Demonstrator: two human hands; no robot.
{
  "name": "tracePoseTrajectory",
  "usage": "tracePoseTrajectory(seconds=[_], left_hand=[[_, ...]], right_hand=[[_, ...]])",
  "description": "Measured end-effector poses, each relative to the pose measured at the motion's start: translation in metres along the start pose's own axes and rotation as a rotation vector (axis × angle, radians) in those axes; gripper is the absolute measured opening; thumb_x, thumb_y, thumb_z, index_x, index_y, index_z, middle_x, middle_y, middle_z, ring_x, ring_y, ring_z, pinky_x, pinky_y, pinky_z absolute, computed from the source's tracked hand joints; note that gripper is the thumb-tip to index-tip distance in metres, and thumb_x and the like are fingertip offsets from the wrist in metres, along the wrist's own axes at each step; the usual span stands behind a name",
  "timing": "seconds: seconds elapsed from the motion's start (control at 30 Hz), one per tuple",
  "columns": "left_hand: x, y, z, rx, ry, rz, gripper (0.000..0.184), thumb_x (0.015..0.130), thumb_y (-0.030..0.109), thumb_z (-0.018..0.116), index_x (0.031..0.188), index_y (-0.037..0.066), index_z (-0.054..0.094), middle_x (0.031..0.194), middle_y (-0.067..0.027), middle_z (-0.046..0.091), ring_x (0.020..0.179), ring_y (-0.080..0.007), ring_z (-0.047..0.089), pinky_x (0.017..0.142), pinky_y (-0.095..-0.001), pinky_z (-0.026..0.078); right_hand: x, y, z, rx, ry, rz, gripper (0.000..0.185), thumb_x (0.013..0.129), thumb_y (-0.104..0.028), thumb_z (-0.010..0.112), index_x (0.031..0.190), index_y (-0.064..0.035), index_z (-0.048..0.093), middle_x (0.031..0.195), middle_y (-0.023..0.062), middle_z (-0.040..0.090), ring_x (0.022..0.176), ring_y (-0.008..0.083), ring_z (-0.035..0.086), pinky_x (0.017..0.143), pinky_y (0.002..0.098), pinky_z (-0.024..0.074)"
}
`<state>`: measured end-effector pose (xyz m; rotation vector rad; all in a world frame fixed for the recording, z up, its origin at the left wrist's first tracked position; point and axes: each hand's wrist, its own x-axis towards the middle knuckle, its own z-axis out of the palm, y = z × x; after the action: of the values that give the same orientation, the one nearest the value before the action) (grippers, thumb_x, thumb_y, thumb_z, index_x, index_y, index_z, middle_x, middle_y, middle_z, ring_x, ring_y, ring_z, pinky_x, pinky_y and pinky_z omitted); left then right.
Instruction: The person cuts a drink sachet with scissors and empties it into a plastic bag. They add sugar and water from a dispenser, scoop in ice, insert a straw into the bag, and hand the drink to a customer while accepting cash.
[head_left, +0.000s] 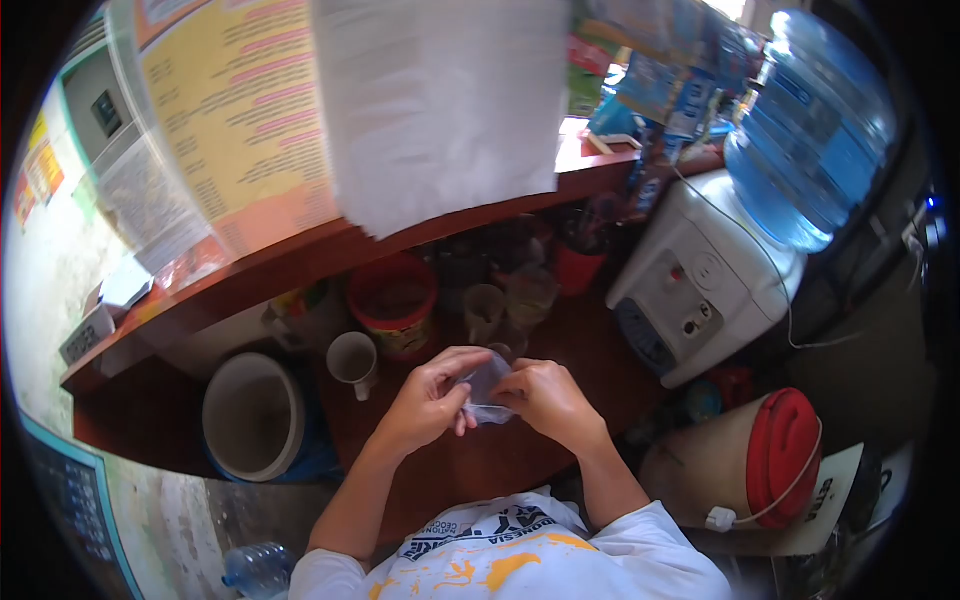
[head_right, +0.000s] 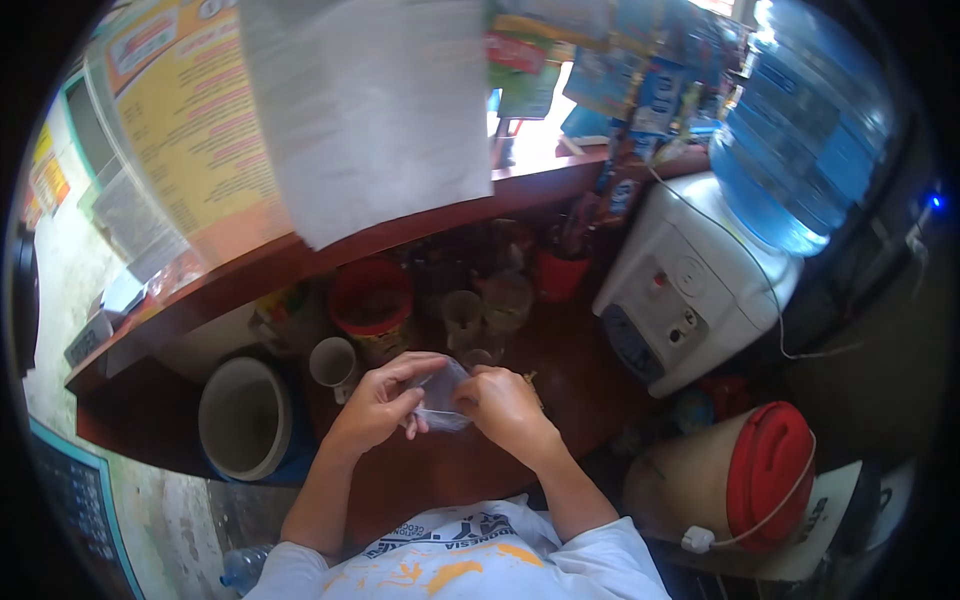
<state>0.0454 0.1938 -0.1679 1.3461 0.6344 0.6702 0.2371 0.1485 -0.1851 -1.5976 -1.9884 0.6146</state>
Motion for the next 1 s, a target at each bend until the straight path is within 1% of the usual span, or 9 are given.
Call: tracePoseTrajectory(seconds=[0.13, 0.27, 0.4, 0.5, 0.6, 0.7, 0.8, 0.9, 1.0], left_hand=[[0.053, 0.004, 0.034, 0.106, -0.225, 0.010, 0.045, 0.081, -0.010, 0.039, 0.123, -0.003, 0.054, 0.123, -0.0107, 0.050, 0.064, -0.0115, 0.062, 0.054, -0.0213, 0.052], [0.122, -0.009, 0.072, 0.142, -0.423, 0.030, 0.045, 0.077, -0.010, 0.041, 0.118, -0.003, 0.058, 0.123, -0.0119, 0.051, 0.063, -0.0124, 0.062, 0.053, -0.0224, 0.052], [0.200, -0.045, 0.113, 0.295, -0.470, 0.056, 0.044, 0.071, -0.013, 0.040, 0.109, -0.006, 0.062, 0.111, -0.0124, 0.060, 0.060, -0.0136, 0.062, 0.051, -0.0250, 0.050], [0.268, -0.096, 0.135, 0.453, -0.475, 0.104, 0.042, 0.069, -0.014, 0.041, 0.103, -0.006, 0.064, 0.099, -0.0135, 0.064, 0.057, -0.0145, 0.061, 0.050, -0.0267, 0.050], [0.311, -0.115, 0.153, 0.628, -0.461, 0.190, 0.037, 0.070, -0.011, 0.048, 0.100, -0.003, 0.066, 0.070, -0.0141, 0.066, 0.052, -0.0212, 0.063, 0.049, -0.0318, 0.050], [0.340, -0.123, 0.167, 0.702, -0.458, 0.210, 0.035, 0.070, -0.010, 0.049, 0.099, -0.003, 0.067, 0.080, -0.0184, 0.066, 0.055, -0.0230, 0.065, 0.051, -0.0336, 0.051], [0.363, -0.141, 0.182, 0.548, -0.393, 0.183, 0.038, 0.070, -0.010, 0.049, 0.102, -0.002, 0.066, 0.089, -0.0210, 0.066, 0.057, -0.0227, 0.065, 0.053, -0.0344, 0.052], [0.384, -0.153, 0.194, 0.569, -0.361, 0.127, 0.041, 0.070, -0.010, 0.048, 0.106, -0.002, 0.065, 0.097, -0.0219, 0.064, 0.057, -0.0228, 0.066, 0.053, -0.0343, 0.052], [0.379, -0.135, 0.206, 0.598, -0.340, 0.001, 0.043, 0.069, -0.011, 0.047, 0.107, -0.002, 0.064, 0.100, -0.0219, 0.064, 0.071, -0.0287, 0.068, 0.065, -0.0361, 0.054]], right_hand=[[-0.039, 0.029, -0.041, -0.178, 0.276, 0.024, 0.019, 0.070, 0.001, 0.062, 0.085, -0.0051, 0.071, 0.081, 0.0139, 0.066, 0.075, 0.0316, 0.064, 0.070, 0.0383, 0.0509], [-0.059, 0.061, -0.073, -0.119, 0.427, 0.348, 0.024, 0.071, 0.004, 0.058, 0.090, -0.0034, 0.070, 0.084, 0.0169, 0.066, 0.080, 0.0343, 0.064, 0.074, 0.0390, 0.0495], [-0.065, 0.117, -0.085, -0.138, 0.514, 0.530, 0.027, 0.074, 0.003, 0.054, 0.094, -0.0030, 0.070, 0.090, 0.0200, 0.066, 0.084, 0.0337, 0.065, 0.078, 0.0365, 0.0500], [-0.059, 0.180, -0.082, -0.121, 0.538, 0.663, 0.028, 0.073, 0.002, 0.054, 0.096, -0.0034, 0.070, 0.092, 0.0206, 0.066, 0.088, 0.0314, 0.066, 0.081, 0.0351, 0.0501], [-0.052, 0.224, -0.084, -0.105, 0.572, 0.710, 0.028, 0.073, 0.001, 0.054, 0.096, -0.0034, 0.070, 0.094, 0.0201, 0.067, 0.090, 0.0301, 0.066, 0.082, 0.0345, 0.0504], [-0.045, 0.268, -0.083, -0.106, 0.666, 0.665, 0.027, 0.073, 0.001, 0.055, 0.096, -0.0033, 0.070, 0.091, 0.0188, 0.068, 0.088, 0.0299, 0.066, 0.080, 0.0355, 0.0506], [-0.037, 0.281, -0.089, -0.127, 0.729, 0.662, 0.031, 0.073, 0.002, 0.055, 0.100, -0.0039, 0.069, 0.090, 0.0177, 0.068, 0.086, 0.0315, 0.066, 0.078, 0.0365, 0.0507], [-0.031, 0.292, -0.091, -0.029, 0.782, 0.682, 0.036, 0.073, 0.000, 0.056, 0.108, -0.0044, 0.066, 0.091, 0.0171, 0.068, 0.086, 0.0333, 0.065, 0.079, 0.0389, 0.0500], [-0.027, 0.312, -0.084, -0.203, 0.776, 0.631, 0.044, 0.072, -0.003, 0.058, 0.116, -0.0032, 0.061, 0.096, 0.0193, 0.066, 0.089, 0.0354, 0.063, 0.082, 0.0408, 0.0489]])
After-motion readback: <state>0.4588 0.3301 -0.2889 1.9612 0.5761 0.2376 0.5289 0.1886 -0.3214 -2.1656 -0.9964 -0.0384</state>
